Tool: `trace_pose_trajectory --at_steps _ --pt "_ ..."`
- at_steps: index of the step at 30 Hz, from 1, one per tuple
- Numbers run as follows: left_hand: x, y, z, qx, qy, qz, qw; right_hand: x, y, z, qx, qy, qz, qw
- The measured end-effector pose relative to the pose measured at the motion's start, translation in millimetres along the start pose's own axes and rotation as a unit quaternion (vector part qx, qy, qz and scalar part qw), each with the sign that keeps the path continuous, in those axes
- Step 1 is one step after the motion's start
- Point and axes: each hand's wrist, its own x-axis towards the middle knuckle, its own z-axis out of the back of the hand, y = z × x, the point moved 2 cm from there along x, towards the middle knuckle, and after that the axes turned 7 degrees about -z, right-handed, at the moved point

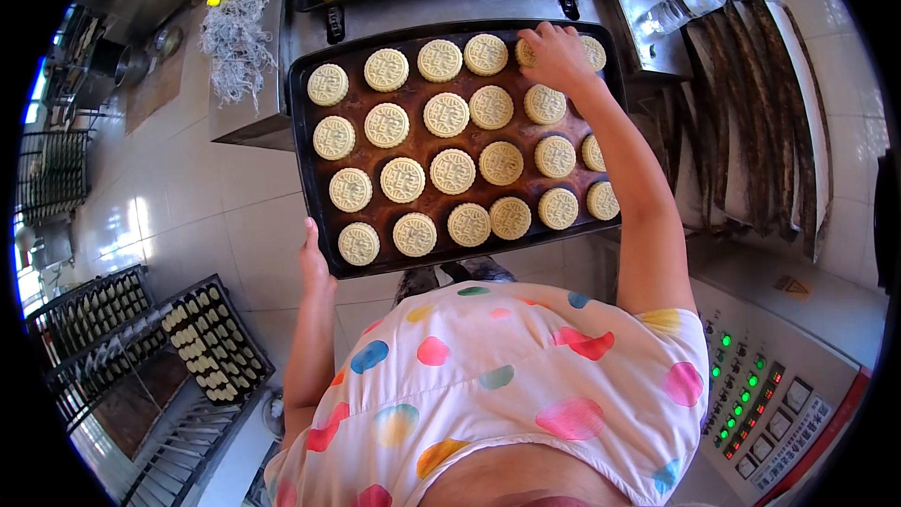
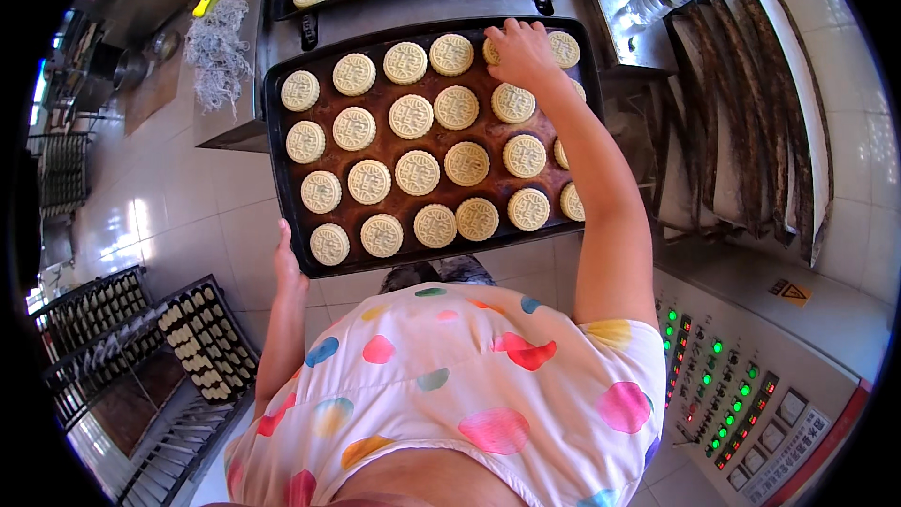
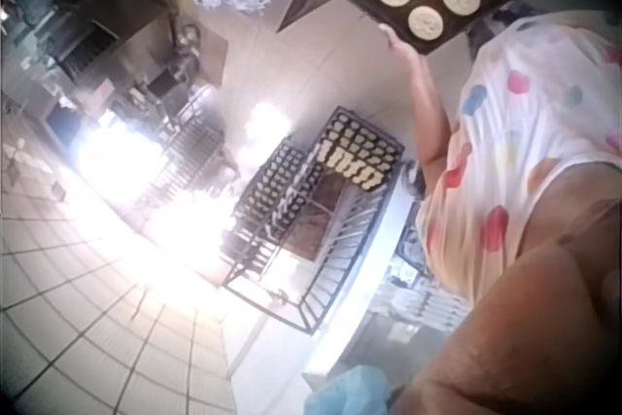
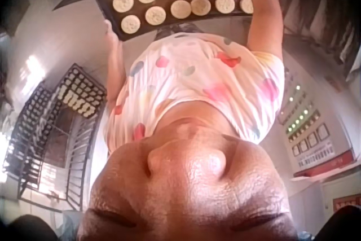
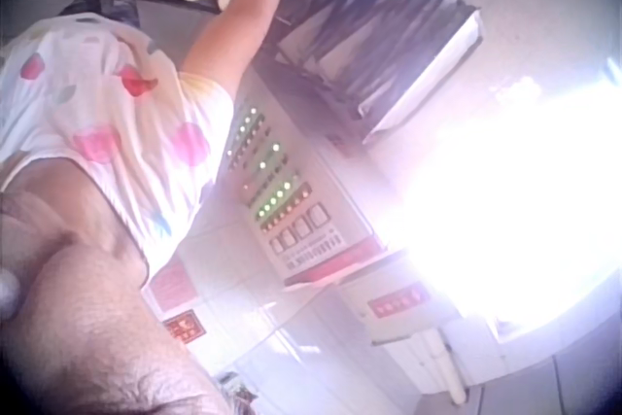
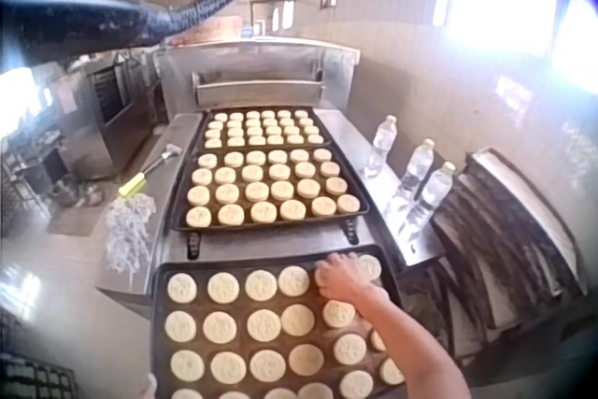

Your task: The person organizes trays of moon cakes, carries them to a rack, and uses their fingers to touch or adjust individual moon cakes on the trays.

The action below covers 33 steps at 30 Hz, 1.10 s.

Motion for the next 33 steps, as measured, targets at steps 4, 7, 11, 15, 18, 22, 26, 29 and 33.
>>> trace_pose_trajectory --at_steps 4,7,11,15,18,22,26,29,33 --pt "-1.1 0.8 -0.4 -0.002 0.013 0.002 1.0 -3.4 -0.7 4.2 -0.008 -0.013 -0.042 0.999" --pt "-3.7 -4.9 -7.1 -0.009 0.016 -0.008 1.0 -2.9 7.6 10.0 0.031 -0.066 -0.005 0.997" --pt "-6.1 -5.6 -6.9 -0.004 0.012 -0.005 1.0 8.7 41.7 17.3 0.092 -0.042 0.053 0.993" --pt "-1.9 -1.7 -3.5 -0.016 0.015 -0.005 1.0 24.3 60.4 7.5 0.069 -0.012 0.067 0.995" --pt "1.3 1.6 -0.3 -0.018 0.015 -0.007 1.0 29.1 67.7 2.9 0.047 0.008 0.08 0.996" --pt "-1.6 -2.7 -4.9 -0.014 0.019 0.001 1.0 30.5 68.7 -5.2 0.016 0.001 0.105 0.994" --pt "-3.0 -1.9 -4.8 -0.006 0.004 -0.004 1.0 27.2 69.6 -4.7 0.011 -0.026 0.103 0.994" --pt "1.4 3.2 -1.6 -0.013 0.003 -0.01 1.0 21.4 69.3 0.8 0.015 -0.059 0.08 0.995" --pt "2.4 1.9 -2.9 -0.013 0.008 -0.008 1.0 20.6 65.8 3.0 0.041 -0.055 0.044 0.997"
